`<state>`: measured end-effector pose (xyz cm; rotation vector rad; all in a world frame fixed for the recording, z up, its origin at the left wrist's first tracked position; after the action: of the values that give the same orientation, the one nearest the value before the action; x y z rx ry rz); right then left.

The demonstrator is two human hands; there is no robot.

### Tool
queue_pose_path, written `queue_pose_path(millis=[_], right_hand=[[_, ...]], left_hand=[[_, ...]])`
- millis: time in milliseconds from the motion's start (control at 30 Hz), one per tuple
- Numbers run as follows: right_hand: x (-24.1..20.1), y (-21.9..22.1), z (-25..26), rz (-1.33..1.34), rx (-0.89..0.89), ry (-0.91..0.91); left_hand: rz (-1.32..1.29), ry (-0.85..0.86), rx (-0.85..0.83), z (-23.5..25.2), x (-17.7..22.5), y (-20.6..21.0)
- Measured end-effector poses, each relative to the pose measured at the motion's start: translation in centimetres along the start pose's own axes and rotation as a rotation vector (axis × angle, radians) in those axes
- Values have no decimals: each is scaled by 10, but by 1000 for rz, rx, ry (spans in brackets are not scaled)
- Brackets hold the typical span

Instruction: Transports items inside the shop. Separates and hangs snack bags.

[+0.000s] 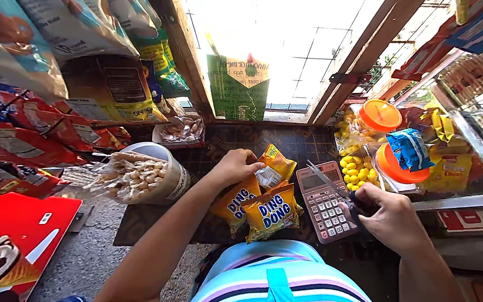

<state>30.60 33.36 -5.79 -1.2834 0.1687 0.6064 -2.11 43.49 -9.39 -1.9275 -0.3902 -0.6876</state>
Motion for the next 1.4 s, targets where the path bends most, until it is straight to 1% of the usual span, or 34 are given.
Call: queue_pose_path(millis=[100,167,233,300,333,400,467,533,600,633,700,767,833,933,1000,1133,1200,1300,1400], right_hand=[[-3,10,-1,121,-8,67],[-4,14,-2,259,0,122],[-5,18,-1,447,33,174],[-7,22,1,625,62,231],[-8,25,3,719,69,255],[-15,32,8,947,79,262],[-25,41,13,1168,72,259],[-34,52,18,1328,20,276],[-44,63,22,1456,-75,334],[-51,67,23,1519,-115,371],[-69,72,24,1586,-139,416],[-83,72,21,1610,-130,412],[-90,73,18,1670,-122,389],[-92,71,15,1755,-47,402],[-89,71,14,1792,11,416],[-85,74,12,1846,156,477],[-84,74,12,1874,229,471],[-84,74,12,1864,329,450],[-84,72,14,1795,398,379]], left_hand=[[-54,-19,-107,16,1,4],[-127,11,-88,18,1,4],[-211,74,-7,12,4,-3],[-250,230,133,2,10,-13],[-231,348,219,-5,14,-18],[-133,636,406,-21,24,-27],[-45,867,560,-47,38,-30],[4,1017,673,-77,50,-22],[18,1072,763,-101,54,-8],[13,1067,801,-110,55,-2],[3,1046,862,-120,54,6],[2,1009,931,-124,50,8],[-45,978,955,-126,48,8],[-281,933,868,-123,45,11],[-483,851,785,-116,45,16],[-942,710,496,-109,48,32],[-1043,665,408,-106,48,39],[-1019,575,397,-107,52,49],[-1016,533,512,-105,53,52]])
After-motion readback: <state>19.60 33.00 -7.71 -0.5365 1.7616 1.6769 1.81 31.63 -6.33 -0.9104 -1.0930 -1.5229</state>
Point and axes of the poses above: each hand's wrist, its own z-axis towards the middle knuckle, its own y-axis out of the palm, x = y × z, the point moved 3 cm from there along z, towards the middle knuckle, and after that the axes turned 2 degrees about z, right-handed, at the moved point
